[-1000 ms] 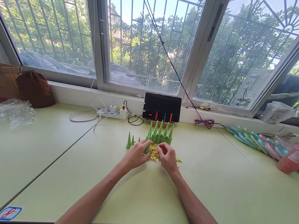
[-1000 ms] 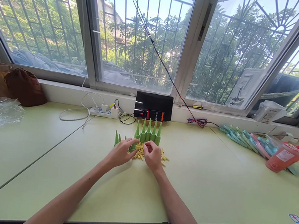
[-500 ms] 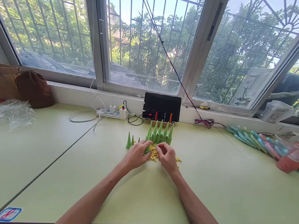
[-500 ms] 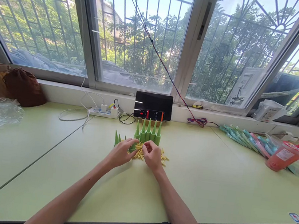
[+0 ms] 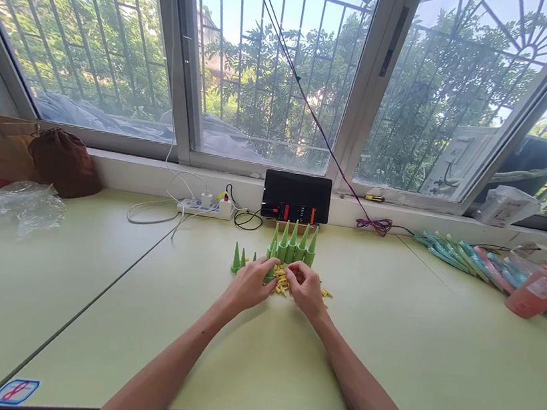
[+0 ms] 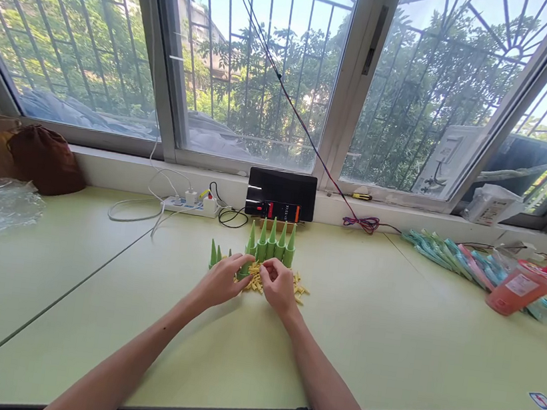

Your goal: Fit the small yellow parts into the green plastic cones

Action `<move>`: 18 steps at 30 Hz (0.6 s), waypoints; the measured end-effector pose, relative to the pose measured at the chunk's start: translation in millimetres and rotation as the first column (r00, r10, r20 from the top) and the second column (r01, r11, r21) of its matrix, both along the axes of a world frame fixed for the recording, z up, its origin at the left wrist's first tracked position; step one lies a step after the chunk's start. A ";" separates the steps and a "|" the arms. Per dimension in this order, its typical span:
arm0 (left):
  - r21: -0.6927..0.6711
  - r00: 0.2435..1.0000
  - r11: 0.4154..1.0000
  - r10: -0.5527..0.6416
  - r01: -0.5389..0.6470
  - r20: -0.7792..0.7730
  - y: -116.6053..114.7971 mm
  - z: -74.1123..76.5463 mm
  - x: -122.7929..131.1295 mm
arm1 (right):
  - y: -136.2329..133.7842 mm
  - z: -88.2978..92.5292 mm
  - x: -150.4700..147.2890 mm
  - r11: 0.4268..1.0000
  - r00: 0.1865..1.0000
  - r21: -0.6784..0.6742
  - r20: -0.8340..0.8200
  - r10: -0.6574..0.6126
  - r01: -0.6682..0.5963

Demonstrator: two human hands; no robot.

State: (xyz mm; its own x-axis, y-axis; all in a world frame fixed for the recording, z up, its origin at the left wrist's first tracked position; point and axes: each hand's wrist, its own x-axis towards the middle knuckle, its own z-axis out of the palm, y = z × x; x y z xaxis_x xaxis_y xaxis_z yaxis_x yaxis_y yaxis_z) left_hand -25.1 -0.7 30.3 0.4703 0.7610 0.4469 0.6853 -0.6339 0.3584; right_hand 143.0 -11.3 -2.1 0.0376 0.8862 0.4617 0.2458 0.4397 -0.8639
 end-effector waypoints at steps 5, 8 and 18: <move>0.000 1.000 1.000 -0.002 0.002 -0.006 -0.3 0.1 -0.2 | -0.1 1.0 -0.3 1.000 1.000 0.002 0.015 -0.008 0.008; 0.000 1.000 1.000 -0.007 0.007 0.000 -0.3 0.1 0.0 | 0.5 0.7 -0.4 1.000 1.000 0.003 0.013 -0.012 0.012; -0.012 0.999 0.999 -0.031 0.031 0.030 -0.5 0.2 0.7 | -0.8 0.5 -0.1 1.000 0.999 -0.019 0.030 0.019 -0.019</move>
